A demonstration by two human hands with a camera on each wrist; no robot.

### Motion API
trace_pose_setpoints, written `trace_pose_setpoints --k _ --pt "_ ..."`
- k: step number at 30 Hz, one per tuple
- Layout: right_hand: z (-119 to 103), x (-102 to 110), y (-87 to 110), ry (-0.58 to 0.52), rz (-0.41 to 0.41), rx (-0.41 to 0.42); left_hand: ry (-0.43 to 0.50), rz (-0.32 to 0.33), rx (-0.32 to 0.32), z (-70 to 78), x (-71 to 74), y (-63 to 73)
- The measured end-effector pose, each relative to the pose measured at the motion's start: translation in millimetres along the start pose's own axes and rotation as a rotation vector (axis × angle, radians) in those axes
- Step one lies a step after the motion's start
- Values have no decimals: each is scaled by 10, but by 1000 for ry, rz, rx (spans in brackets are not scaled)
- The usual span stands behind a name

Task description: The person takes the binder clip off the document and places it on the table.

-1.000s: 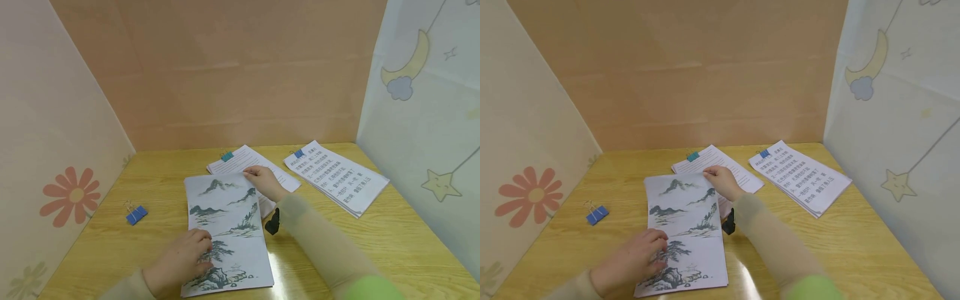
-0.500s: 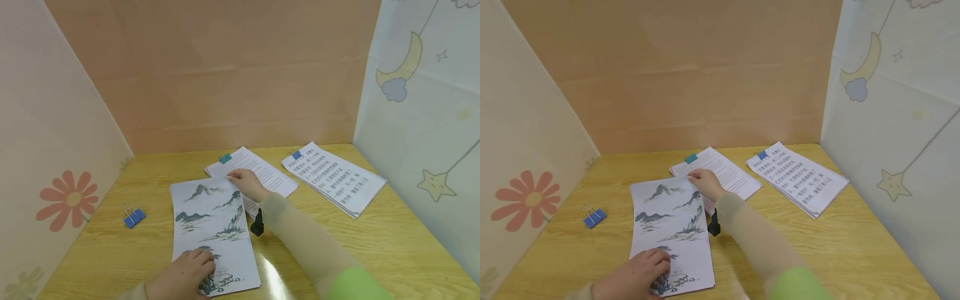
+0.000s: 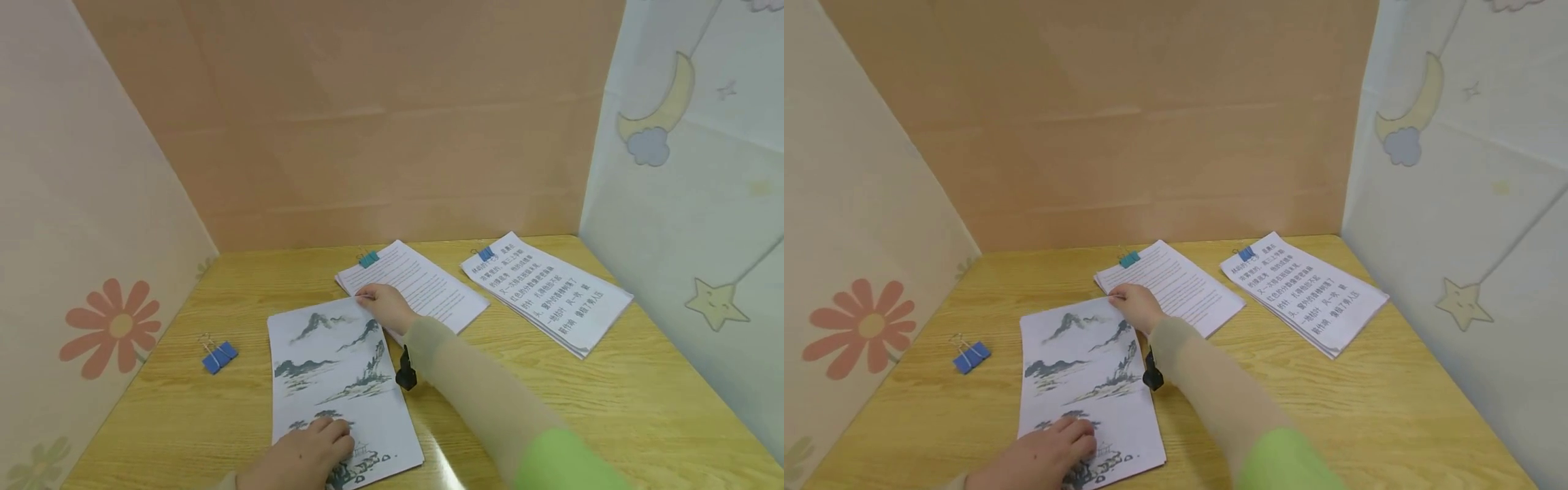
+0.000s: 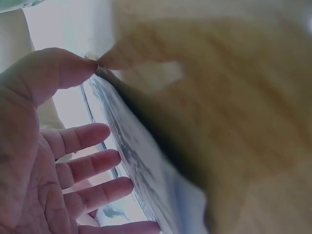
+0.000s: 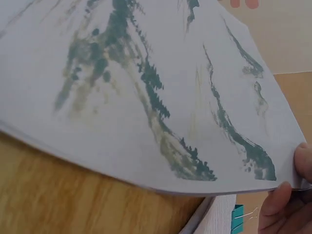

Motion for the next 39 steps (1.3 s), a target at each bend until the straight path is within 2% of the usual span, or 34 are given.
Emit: trace_pose_setpoints --k 7,11,20,26,30,32,34,39 --pt "16 -102 -53 89 13 -8 9 13 30 34 -23 21" --pt "44 -162 -65 130 -24 -25 12 -16 51 50 -27 22" --pt "104 -242 -77 98 -121 -56 -18 -19 99 79 -33 2" --pt "105 -301 -92 185 -190 -8 -10 1 117 81 -41 -2" --pt "59 -360 -74 313 -279 41 21 -33 141 79 -45 -18" --pt "19 -387 -36 400 -327 85 39 -60 156 79 -46 -25" --pt "-21 -402 22 469 -360 123 45 -62 159 81 -49 -28" --pt "-75 -360 208 533 -429 158 35 -44 163 85 -52 -27"
Point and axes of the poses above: each hand's wrist, its own y-axis away from the middle knuckle, its own x-axis out of the back of the hand, z = x × y, the point moved 3 cm from there along -y, towards the middle knuckle, and after that the axes turned 5 degrees about -z, right-handed, at the moved point
